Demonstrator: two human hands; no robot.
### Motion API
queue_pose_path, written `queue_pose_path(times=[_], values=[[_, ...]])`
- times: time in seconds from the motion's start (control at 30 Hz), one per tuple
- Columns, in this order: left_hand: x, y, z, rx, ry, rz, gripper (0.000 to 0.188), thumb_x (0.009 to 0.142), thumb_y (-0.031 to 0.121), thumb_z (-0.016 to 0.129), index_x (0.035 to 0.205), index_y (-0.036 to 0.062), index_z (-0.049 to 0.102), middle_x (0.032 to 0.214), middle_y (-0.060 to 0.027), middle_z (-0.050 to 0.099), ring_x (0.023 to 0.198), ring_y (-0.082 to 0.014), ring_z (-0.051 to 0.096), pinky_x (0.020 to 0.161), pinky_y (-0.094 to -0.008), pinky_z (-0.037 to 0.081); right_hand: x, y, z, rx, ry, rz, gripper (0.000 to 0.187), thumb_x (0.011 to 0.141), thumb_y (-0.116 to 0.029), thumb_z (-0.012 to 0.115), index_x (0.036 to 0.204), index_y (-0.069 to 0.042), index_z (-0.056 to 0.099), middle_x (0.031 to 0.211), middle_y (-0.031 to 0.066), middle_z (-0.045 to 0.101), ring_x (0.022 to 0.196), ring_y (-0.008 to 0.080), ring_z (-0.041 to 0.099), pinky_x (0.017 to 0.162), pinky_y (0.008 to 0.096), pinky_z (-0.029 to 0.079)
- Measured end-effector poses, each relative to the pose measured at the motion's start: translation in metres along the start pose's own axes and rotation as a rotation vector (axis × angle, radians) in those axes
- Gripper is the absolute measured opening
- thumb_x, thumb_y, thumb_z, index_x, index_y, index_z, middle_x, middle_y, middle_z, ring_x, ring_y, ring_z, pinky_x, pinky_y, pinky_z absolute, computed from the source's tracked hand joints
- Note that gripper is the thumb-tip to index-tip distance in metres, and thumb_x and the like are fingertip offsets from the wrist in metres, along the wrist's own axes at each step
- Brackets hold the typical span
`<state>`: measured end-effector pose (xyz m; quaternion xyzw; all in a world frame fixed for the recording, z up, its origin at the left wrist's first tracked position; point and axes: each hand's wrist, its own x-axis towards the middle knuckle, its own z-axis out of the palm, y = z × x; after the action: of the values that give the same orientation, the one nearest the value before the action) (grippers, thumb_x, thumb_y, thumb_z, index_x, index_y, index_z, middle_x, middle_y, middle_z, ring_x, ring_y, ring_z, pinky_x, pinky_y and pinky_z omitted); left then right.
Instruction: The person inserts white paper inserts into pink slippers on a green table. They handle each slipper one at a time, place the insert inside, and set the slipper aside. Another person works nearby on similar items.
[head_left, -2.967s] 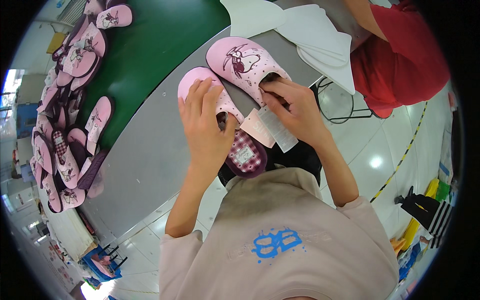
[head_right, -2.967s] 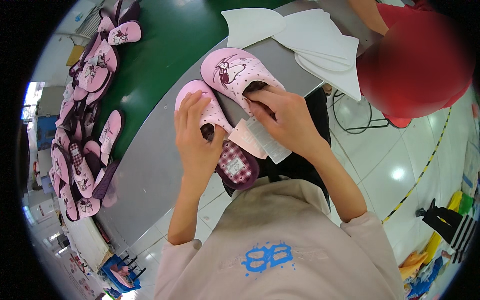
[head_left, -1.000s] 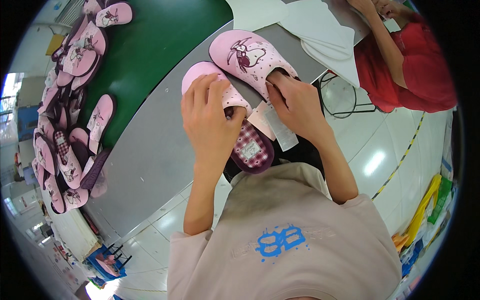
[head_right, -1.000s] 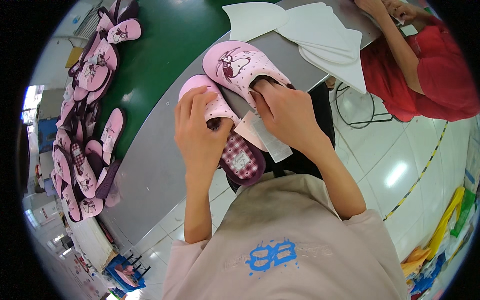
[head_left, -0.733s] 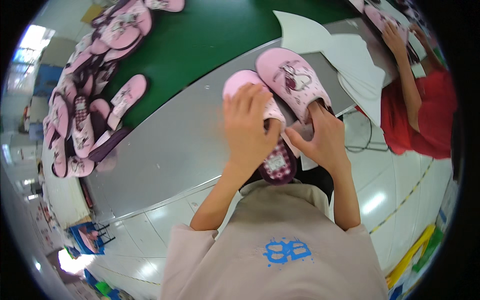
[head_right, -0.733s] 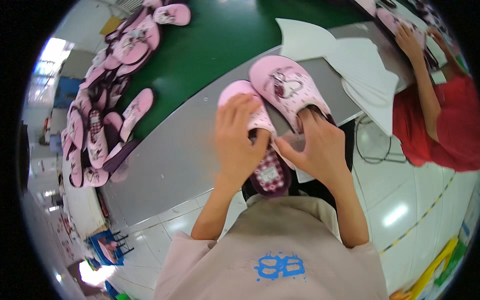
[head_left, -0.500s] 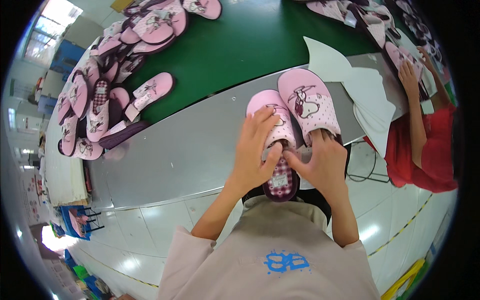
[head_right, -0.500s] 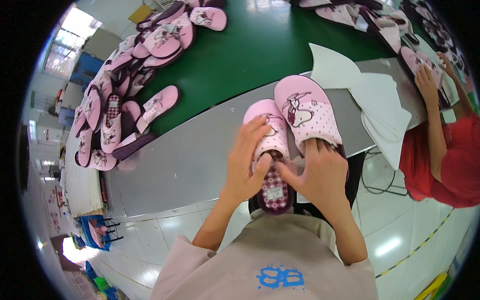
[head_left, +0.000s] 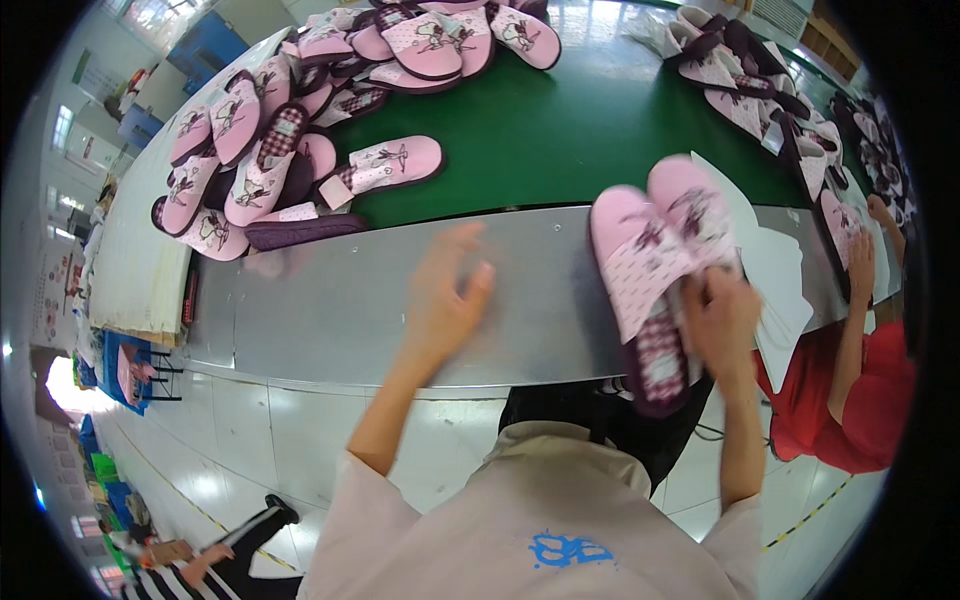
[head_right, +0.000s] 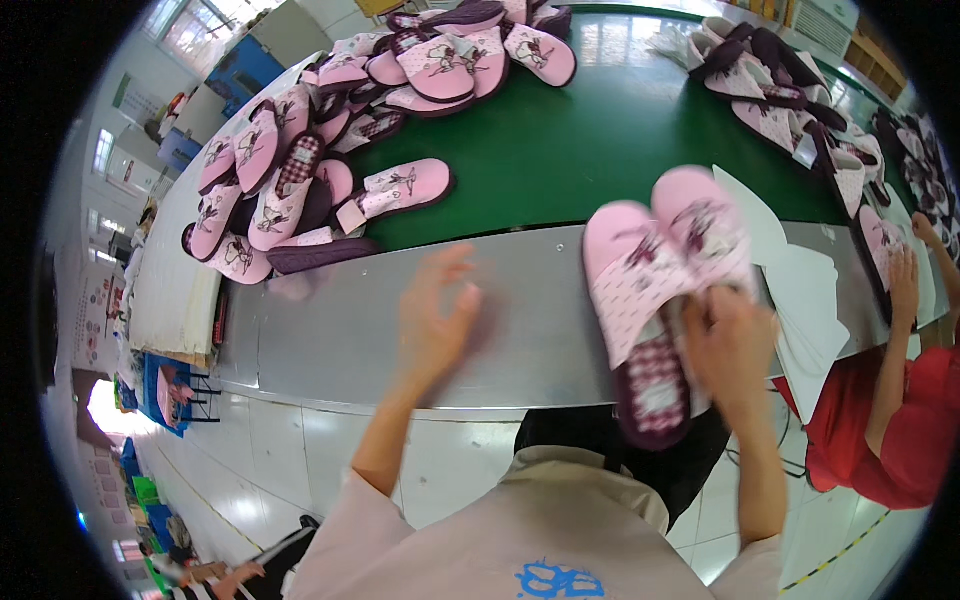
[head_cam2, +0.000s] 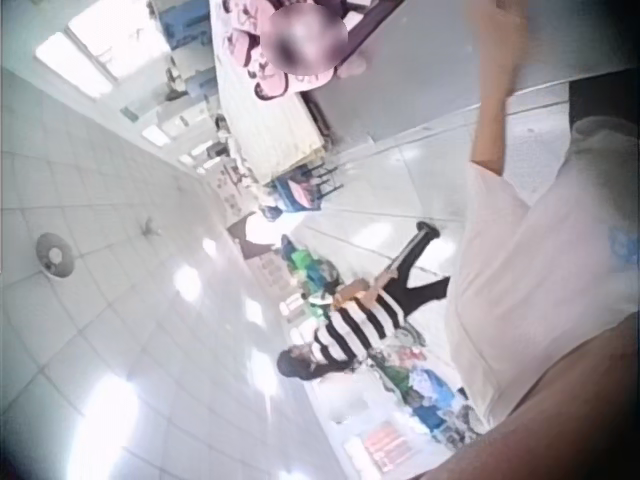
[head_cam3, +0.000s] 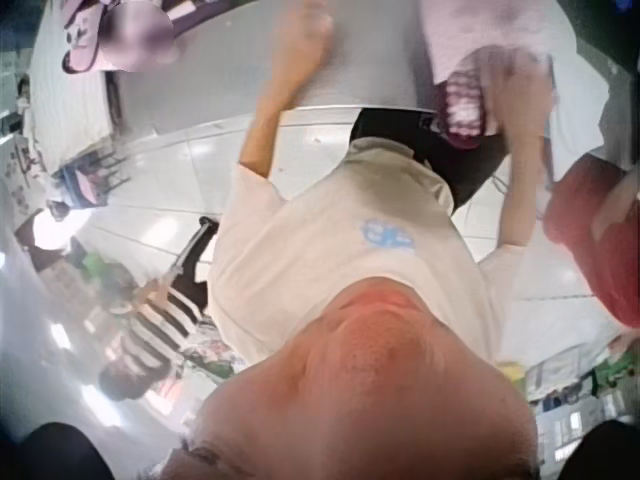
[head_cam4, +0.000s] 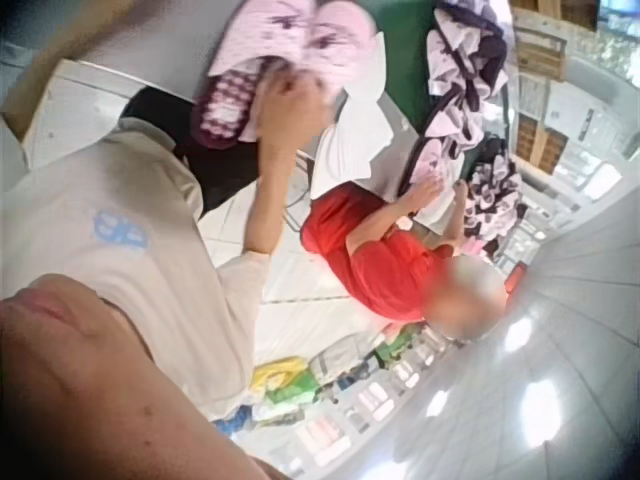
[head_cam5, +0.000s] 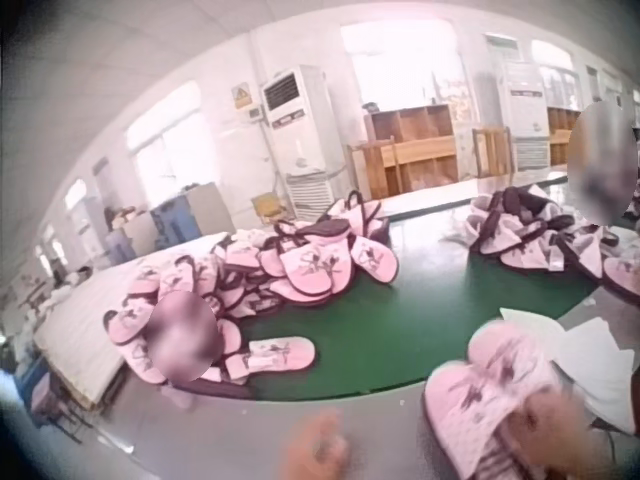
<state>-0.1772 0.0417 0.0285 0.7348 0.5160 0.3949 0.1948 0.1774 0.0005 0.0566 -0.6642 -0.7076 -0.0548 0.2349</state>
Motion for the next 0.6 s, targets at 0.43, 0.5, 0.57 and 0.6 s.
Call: queue_pose_path(times=[0.43, 0.5, 0.57, 0.6], values=[[0.137, -0.265, -0.073, 0.273, 0.130, -0.222, 0.056, 0.100, 0.034, 0.066, 0.143, 0.0004, 0.056, 0.136, -0.0211, 0.066, 0.123, -0.0328, 0.064, 0.108, -0.0391, 0.047, 0.196, 0.246, -0.002, -0.555, 0.133, 0.135, 0.046, 0.094, -0.040, 0.066, 0.120, -0.002, 0.066, 0.121, 0.0243, 0.064, 0.111, 0.0429, 0.066, 0.088, 0.0548, 0.058], [0.145, -0.232, -0.072, 0.021, 0.074, -0.255, 0.057, 0.100, 0.025, 0.067, 0.147, -0.0014, 0.052, 0.131, -0.0166, 0.068, 0.120, -0.0284, 0.065, 0.107, -0.0370, 0.048, 0.168, 0.256, 0.012, -0.503, 0.064, 0.186, 0.045, 0.093, -0.037, 0.070, 0.124, -0.005, 0.063, 0.127, 0.0222, 0.061, 0.113, 0.0437, 0.065, 0.091, 0.0570, 0.056], [0.163, -0.189, -0.072, -0.151, 0.136, -0.320, 0.048, 0.100, 0.017, 0.066, 0.144, 0.0007, 0.057, 0.130, -0.0078, 0.067, 0.112, -0.0166, 0.063, 0.103, -0.0295, 0.047, 0.145, 0.275, 0.018, -0.467, 0.041, 0.239, 0.046, 0.092, -0.036, 0.071, 0.127, -0.007, 0.063, 0.126, 0.0220, 0.061, 0.113, 0.0443, 0.065, 0.093, 0.0572, 0.056], [0.170, -0.175, -0.074, -0.193, 0.127, -0.279, 0.046, 0.100, 0.017, 0.065, 0.142, 0.0010, 0.059, 0.128, -0.0064, 0.067, 0.111, -0.0151, 0.063, 0.102, -0.0285, 0.047, 0.138, 0.277, 0.020, -0.437, 0.036, 0.247, 0.046, 0.092, -0.036, 0.071, 0.128, -0.007, 0.064, 0.126, 0.0219, 0.061, 0.113, 0.0439, 0.065, 0.093, 0.0570, 0.055]])
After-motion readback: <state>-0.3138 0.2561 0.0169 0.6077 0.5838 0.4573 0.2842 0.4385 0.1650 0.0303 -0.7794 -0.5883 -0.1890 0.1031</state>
